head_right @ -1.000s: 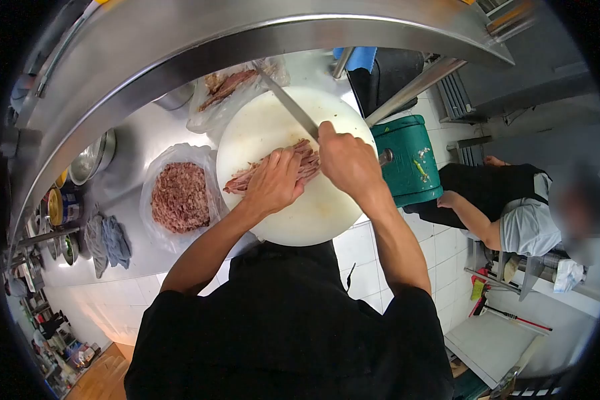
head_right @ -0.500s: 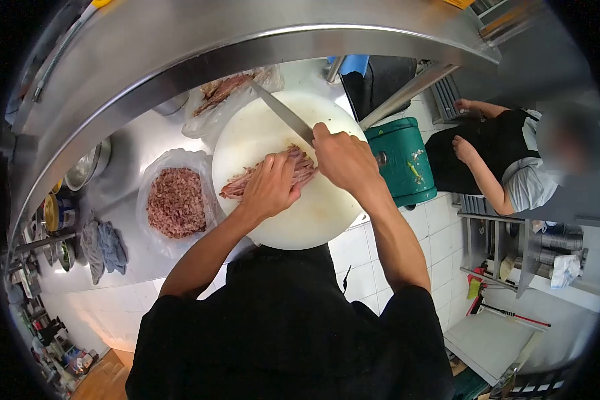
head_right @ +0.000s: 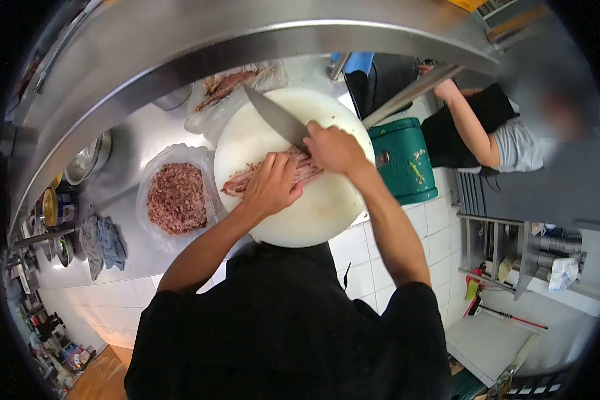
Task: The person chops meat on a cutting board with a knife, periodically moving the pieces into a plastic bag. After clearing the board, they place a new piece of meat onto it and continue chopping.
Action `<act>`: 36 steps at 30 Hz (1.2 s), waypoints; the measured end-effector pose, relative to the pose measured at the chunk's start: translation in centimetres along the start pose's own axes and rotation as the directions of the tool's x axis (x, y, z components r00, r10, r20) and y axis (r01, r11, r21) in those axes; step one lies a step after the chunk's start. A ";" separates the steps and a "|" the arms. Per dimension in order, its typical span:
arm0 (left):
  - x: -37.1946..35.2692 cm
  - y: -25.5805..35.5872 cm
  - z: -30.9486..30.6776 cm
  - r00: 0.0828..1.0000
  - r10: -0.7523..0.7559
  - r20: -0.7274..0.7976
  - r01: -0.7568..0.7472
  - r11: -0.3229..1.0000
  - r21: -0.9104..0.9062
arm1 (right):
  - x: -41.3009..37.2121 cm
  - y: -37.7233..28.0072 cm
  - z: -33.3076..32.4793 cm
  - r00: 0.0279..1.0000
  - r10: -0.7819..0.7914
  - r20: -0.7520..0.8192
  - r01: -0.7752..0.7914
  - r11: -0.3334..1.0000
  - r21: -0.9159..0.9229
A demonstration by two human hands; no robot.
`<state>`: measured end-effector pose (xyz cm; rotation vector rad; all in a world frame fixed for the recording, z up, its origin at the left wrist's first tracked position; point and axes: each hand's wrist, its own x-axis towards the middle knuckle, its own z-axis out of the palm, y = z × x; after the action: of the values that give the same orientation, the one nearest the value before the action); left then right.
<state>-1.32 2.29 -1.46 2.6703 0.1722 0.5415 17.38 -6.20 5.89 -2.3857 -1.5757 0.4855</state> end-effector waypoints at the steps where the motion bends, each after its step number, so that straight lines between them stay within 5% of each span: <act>1: -0.7 0.1 0.0 1.000 0.015 0.007 -0.015 1.000 -0.005 | -0.1 1.4 0.0 0.998 -0.053 -0.022 0.055 0.993 0.100; 2: -0.3 -0.3 0.0 0.999 0.031 -0.010 -0.031 1.000 -0.002 | -0.5 2.6 -0.3 0.995 -0.064 -0.071 0.078 0.972 0.222; 5: 0.0 -0.3 -2.2 0.992 0.082 -0.093 -0.088 0.994 -0.063 | -4.6 1.6 -3.4 0.969 0.037 -0.243 0.014 0.979 0.205; 8: 0.9 -1.0 -2.7 0.975 0.220 -0.001 -0.219 0.969 -0.111 | -8.1 -0.4 -3.8 0.969 0.175 -0.173 -0.133 0.963 0.233; 9: 1.1 -1.3 -2.3 0.974 0.224 0.016 -0.221 0.968 -0.119 | -9.0 -1.3 -3.5 0.960 0.099 -0.261 -0.061 0.987 0.147; 17: 1.0 -1.7 -1.2 0.979 0.198 0.045 -0.189 0.970 -0.155 | -12.4 -4.9 -3.0 0.926 0.332 -0.182 -0.306 0.939 0.156; 24: 1.0 -1.5 -1.5 0.982 0.188 0.023 -0.185 0.976 -0.114 | -10.4 -3.7 -2.1 0.944 0.221 -0.245 -0.203 0.974 0.100; 36: 0.8 -1.6 -0.8 0.977 0.207 -0.051 -0.211 0.972 -0.099 | -4.2 -2.6 0.5 0.987 0.141 -0.076 -0.148 0.984 -0.100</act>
<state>-1.00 4.18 -1.13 2.5921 -0.1253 0.6505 13.45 -9.08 7.00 -2.5794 -1.4390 0.3511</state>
